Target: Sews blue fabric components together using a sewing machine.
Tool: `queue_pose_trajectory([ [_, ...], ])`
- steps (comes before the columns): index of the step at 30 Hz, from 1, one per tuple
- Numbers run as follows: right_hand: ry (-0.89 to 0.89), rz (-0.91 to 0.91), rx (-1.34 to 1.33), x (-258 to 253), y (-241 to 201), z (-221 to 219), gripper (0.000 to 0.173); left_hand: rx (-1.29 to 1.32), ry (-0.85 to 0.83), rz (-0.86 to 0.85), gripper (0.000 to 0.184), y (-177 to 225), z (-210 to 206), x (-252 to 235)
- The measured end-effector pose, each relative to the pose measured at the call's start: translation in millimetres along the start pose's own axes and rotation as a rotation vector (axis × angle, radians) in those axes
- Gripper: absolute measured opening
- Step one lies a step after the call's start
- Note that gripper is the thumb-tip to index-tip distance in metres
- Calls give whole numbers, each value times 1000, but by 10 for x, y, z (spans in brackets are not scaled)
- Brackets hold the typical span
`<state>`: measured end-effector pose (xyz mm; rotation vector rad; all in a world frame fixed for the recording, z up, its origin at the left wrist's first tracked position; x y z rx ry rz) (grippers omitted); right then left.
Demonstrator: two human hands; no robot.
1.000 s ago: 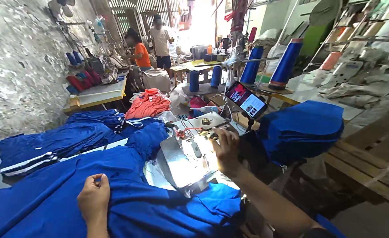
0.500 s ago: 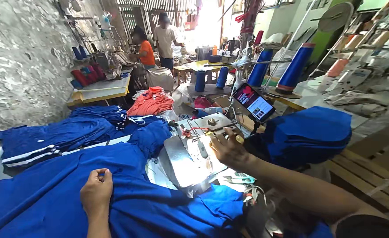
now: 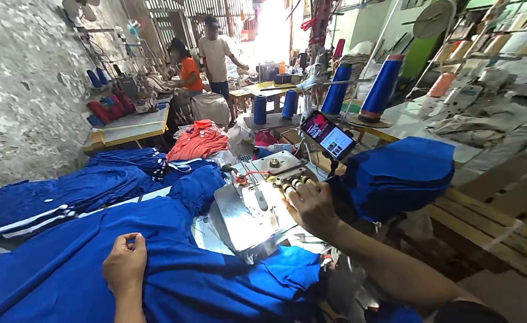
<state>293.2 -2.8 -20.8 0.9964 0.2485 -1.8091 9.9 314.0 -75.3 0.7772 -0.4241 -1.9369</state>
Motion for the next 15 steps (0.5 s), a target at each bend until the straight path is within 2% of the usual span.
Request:
queue_pose_trajectory([
  [2, -3, -15, -5, -43, -9, -40, 26, 7, 9, 1, 28, 2, 3, 6],
  [6, 30, -10, 12, -89, -88, -90, 4, 7, 14, -16, 28, 27, 18, 25],
  [13, 1, 23, 31, -110, -153, -19, 11, 26, 22, -29, 28, 12, 17, 37],
  [15, -138, 73, -89, -181, -81, 41, 7, 31, 24, -32, 28, 3, 10, 36],
])
Point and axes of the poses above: each hand's wrist, its own x-axis away from the middle knuckle, its own z-axis out of the back of the hand, y = z × x, the point moved 5 cm from there along -x, towards the middle knuckle, and after that the axes turned 13 degrees about -y, right-handed, at the moved point
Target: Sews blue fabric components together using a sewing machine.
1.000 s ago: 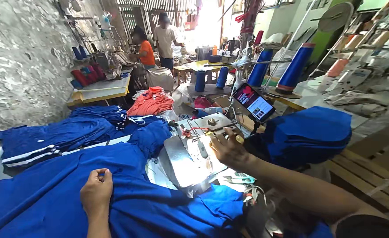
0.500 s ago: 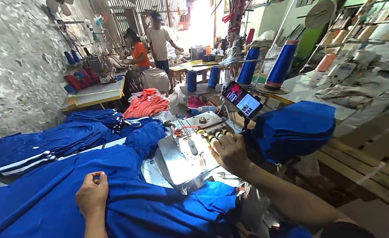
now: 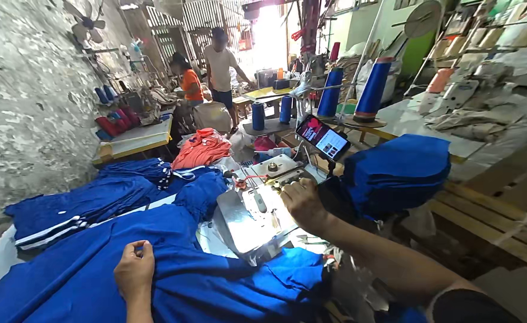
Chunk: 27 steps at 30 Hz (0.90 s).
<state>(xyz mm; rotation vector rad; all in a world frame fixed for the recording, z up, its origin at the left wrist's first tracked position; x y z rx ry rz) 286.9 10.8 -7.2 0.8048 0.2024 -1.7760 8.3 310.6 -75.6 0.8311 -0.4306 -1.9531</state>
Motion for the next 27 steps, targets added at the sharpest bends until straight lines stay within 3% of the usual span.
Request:
queue_pose_trajectory([
  [1, -113, 32, -124, -56, 79, 58, 6, 2, 2, -5, 27, -3, 3, -3],
  [2, -198, 51, -226, -124, 188, 115, 16, -2, 4, -9, 27, -5, 6, -5],
  [3, -197, 69, -265, -195, 320, 166, 23, -2, 3, -9, 27, -9, 4, -8],
  [5, -82, 72, -254, -356, 638, 276, 15, -1, 6, -10, 26, -11, -1, -21],
  [6, -34, 47, -234, -449, 808, 356, 24, -5, 10, -9, 26, -13, -2, -30],
  [10, 112, -163, -153, -915, 1537, 542, 27, -15, 6, 13, 26, -19, -8, -49],
  [14, -79, -395, -86, -1298, 2177, 331, 33, -16, 15, 28, 25, -6, 7, -47],
  [16, -124, -454, -63, -1353, 2300, 232, 34, -14, 14, 37, 25, -3, 2, -45],
  [20, -28, -386, -155, -1393, 2455, 137, 29, -15, 16, 32, 25, -26, -15, -73],
  [27, -77, -361, -255, -1410, 2540, 141, 27, -64, -16, 59, 27, -2, -36, -78],
])
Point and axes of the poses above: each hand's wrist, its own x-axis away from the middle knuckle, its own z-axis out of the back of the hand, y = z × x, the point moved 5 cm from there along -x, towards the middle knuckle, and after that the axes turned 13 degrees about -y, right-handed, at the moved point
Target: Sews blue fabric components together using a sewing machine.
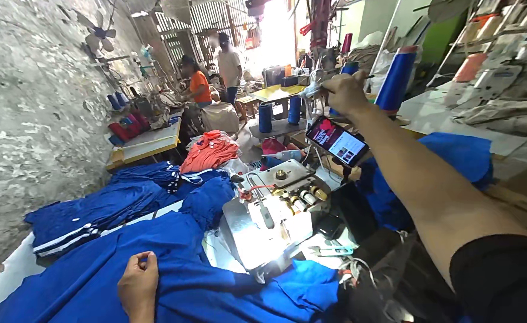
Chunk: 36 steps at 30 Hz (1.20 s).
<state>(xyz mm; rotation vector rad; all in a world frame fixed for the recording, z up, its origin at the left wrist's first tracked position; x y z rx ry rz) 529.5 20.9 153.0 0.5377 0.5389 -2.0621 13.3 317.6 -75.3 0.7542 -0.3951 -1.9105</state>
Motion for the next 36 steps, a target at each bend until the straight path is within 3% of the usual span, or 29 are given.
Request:
queue_pose_trajectory([
  [6, -74, -5, 33, -23, -13, 47, 28, 4, -16, 1, 29, 20, 11, 15],
  [17, -417, -233, 239, -139, -271, 218, 27, -5, -31, 12, 28, -2, 10, -10],
  [36, -421, -212, 344, -101, -333, 219, 28, 9, -29, -12, 26, 10, 14, 5],
])
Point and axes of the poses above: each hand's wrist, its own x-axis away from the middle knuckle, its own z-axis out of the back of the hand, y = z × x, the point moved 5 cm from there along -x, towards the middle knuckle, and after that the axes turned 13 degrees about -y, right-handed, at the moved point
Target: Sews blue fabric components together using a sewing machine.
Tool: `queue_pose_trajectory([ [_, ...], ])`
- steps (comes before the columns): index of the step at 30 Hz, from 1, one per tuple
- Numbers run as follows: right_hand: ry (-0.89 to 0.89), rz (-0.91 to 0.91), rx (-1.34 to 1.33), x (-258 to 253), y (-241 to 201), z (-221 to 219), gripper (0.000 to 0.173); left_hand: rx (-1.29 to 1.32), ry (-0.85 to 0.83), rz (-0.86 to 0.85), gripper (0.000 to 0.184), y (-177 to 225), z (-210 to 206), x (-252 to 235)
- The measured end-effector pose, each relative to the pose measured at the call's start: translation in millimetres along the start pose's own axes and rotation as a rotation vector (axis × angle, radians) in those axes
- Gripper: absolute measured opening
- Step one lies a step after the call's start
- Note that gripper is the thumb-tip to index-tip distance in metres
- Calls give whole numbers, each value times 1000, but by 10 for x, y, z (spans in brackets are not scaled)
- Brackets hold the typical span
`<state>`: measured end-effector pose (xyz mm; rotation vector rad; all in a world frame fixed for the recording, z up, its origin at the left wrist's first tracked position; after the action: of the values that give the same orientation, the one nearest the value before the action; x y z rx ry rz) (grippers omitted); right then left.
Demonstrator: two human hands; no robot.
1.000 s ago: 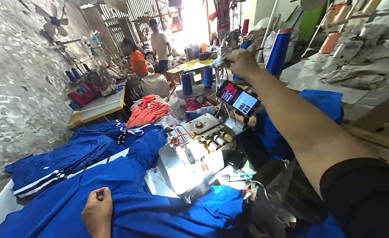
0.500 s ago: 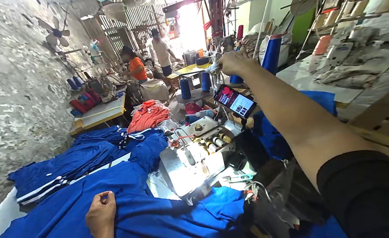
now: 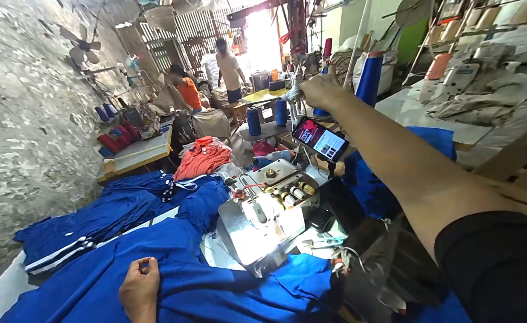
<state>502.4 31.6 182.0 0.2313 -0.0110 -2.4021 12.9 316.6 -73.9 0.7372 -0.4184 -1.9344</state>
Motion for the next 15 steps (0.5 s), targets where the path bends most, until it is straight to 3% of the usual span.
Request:
queue_pose_trajectory([
  [1, 16, -7, 0, 25, -22, 18, 30, -2, 0, -3, 26, -5, -2, -4],
  [3, 76, -23, -9, 92, -107, 87, 50, -5, -2, -7, 26, -20, -13, -11],
  [5, 226, -5, -44, 202, -252, 167, 58, -3, -4, -1, 27, -22, -15, -15],
  [7, 459, 82, -130, 274, -420, 186, 50, -3, -3, -1, 27, -13, -10, -11],
  [9, 628, 213, -260, 260, -592, 129, 31, -7, -4, -4, 27, -10, -5, -8],
  [11, 458, 243, -491, 182, -734, 17, 22, -6, -1, -4, 27, -7, -1, -6],
  [13, 114, 161, -855, 36, -839, -160, 27, -9, -1, 3, 27, -1, -3, -2],
  [15, -72, 80, -1208, -118, -955, -392, 34, -14, 4, 3, 27, -2, 2, 1],
])
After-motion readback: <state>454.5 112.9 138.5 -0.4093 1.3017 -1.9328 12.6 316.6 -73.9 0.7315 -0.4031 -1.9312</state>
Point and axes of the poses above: each hand's wrist, its own x-axis away from the middle knuckle, its own z-axis out of the back of the hand, y = z × x, the point moved 5 cm from there along -x, towards the middle knuckle, and after that the axes turned 13 degrees about -y, right-handed, at the moved point
